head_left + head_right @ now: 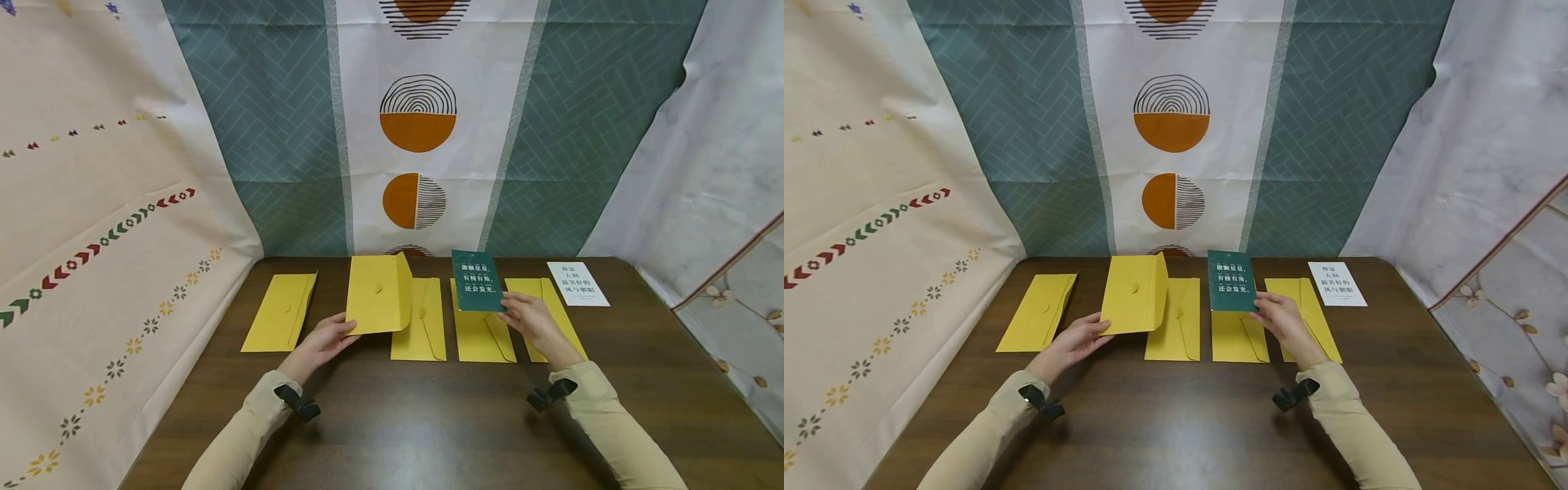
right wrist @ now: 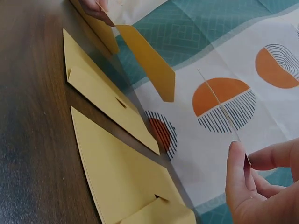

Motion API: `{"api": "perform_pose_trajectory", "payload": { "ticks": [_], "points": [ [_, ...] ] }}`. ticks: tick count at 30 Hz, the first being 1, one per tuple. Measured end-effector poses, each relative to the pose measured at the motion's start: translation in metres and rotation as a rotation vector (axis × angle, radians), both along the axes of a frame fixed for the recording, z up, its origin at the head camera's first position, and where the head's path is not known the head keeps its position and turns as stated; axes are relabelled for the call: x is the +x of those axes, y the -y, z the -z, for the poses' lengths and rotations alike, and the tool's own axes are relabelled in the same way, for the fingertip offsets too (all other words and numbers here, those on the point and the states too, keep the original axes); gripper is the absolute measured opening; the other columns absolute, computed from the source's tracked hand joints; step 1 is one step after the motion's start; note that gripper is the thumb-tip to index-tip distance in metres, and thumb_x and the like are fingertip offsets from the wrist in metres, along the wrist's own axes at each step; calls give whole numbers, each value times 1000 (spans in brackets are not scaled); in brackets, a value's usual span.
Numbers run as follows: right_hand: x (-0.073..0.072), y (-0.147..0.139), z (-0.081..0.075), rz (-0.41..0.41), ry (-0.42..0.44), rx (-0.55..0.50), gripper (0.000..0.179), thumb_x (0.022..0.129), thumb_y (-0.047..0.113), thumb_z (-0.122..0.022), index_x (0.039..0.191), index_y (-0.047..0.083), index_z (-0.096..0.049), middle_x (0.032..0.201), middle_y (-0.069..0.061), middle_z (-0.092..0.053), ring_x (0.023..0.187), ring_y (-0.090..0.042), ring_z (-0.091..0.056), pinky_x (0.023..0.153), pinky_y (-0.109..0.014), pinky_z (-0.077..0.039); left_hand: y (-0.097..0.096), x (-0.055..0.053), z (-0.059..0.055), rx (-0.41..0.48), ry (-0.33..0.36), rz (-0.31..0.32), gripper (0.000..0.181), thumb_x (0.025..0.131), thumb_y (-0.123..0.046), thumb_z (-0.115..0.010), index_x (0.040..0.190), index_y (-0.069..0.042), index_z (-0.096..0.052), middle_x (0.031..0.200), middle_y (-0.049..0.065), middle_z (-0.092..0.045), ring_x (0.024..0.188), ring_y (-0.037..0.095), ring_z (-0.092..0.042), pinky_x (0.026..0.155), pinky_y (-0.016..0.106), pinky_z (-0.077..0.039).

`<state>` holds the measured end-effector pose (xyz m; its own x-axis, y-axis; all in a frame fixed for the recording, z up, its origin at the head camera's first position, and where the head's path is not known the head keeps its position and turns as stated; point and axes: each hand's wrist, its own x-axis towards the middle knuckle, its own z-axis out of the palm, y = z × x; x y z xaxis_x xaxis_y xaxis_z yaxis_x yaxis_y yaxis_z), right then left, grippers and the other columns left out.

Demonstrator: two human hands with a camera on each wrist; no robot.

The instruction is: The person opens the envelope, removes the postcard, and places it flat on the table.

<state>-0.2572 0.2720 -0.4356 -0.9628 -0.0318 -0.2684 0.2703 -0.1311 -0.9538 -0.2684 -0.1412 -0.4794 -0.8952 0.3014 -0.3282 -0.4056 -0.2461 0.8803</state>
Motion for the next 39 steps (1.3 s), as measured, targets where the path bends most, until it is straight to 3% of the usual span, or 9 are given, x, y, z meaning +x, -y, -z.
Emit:
{"api": "perform_pose_trajectory", "payload": {
  "ticks": [7, 16, 21, 26, 28, 31, 39],
  "points": [
    [1, -7, 0, 17, 2, -12, 54, 100, 10, -48, 146, -10, -27, 91, 9, -62, 80, -4, -61, 84, -19, -55, 6, 2, 2, -19, -9, -8, 52, 101, -3, -44, 150, 1, -26, 129, 5, -55, 103, 4, -61, 108, 35, -42],
    [4, -22, -3, 39, 4, -68, 47, 100, 10, -49, 142, -7, -33, 89, 9, -64, 78, -5, -61, 78, -16, -56, 13, 6, 6, -17, -1, -14, 54, 102, -2, -39, 152, 2, -19, 141, 12, -44, 106, 5, -57, 116, 44, -29],
    [6, -32, -5, 59, 23, -105, 36, 99, 10, -51, 133, -1, -42, 88, 8, -65, 77, -6, -60, 77, -17, -56, 17, 9, 5, 10, 23, -34, 52, 104, -2, -33, 153, 0, -17, 148, 16, -36, 116, 12, -53, 117, 44, -27],
    [9, -41, -8, 84, 21, -158, 13, 99, 8, -52, 107, 11, -62, 87, 7, -66, 77, -8, -60, 75, -17, -56, 23, 13, 5, 41, 39, -27, 53, 104, -2, -27, 154, -1, -10, 157, 21, -20, 136, 24, -36, 118, 44, -24],
    [10, -45, -8, 97, 18, -177, 17, 98, 8, -52, 93, 18, -65, 87, 6, -66, 76, -8, -60, 74, -17, -56, 25, 15, 5, 61, 44, -23, 53, 104, -1, -25, 155, -1, -7, 158, 21, -16, 142, 28, -28, 118, 45, -23],
    [11, -53, -8, 105, 8, -197, 21, 98, 8, -53, 88, 19, -68, 86, 6, -66, 75, -8, -59, 73, -17, -56, 28, 18, 4, 100, 60, -21, 55, 104, 1, -23, 155, -2, -3, 160, 21, -11, 146, 33, -18, 118, 46, -21],
    [14, -78, -12, 149, -1, -253, 29, 99, 7, -50, 83, 19, -71, 83, 6, -65, 71, -8, -60, 67, -18, -55, 35, 21, 2, 219, 106, -14, 57, 102, 4, -17, 155, -5, 5, 160, 24, -3, 146, 40, -11, 117, 50, -20]
  ]
}}
